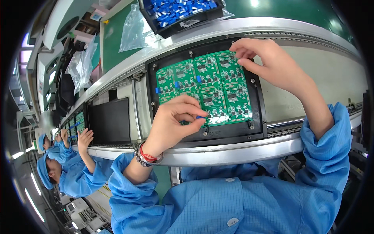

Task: The person places fixtures onto a conveyor line, fits circuit boards into the fixtures, and inserts electronic components onto the boards by hand.

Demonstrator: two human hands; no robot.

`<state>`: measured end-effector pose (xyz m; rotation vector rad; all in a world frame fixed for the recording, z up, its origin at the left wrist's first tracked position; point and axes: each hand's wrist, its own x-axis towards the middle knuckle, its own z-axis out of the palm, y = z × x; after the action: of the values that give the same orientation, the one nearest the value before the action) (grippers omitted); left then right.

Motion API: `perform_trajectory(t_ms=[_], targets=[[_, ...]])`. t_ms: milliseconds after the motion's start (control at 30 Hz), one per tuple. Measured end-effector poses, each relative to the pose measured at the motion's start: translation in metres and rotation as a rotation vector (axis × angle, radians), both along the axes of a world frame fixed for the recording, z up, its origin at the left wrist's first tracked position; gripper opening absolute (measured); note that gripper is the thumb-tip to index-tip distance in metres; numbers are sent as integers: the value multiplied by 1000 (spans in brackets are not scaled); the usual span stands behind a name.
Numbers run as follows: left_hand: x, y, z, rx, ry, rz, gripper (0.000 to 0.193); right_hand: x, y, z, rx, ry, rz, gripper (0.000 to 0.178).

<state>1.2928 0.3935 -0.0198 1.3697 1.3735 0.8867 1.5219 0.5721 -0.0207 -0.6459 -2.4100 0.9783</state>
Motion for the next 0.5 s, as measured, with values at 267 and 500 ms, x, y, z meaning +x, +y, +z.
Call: perform_trajectory(t_ms=[267,500], targets=[[14,-3,3,229,465,-17,34,3,2,-2,14,-38,15,23],[15,-6,-1,344,628,0,42,3,2,0,10,-62,20,23]])
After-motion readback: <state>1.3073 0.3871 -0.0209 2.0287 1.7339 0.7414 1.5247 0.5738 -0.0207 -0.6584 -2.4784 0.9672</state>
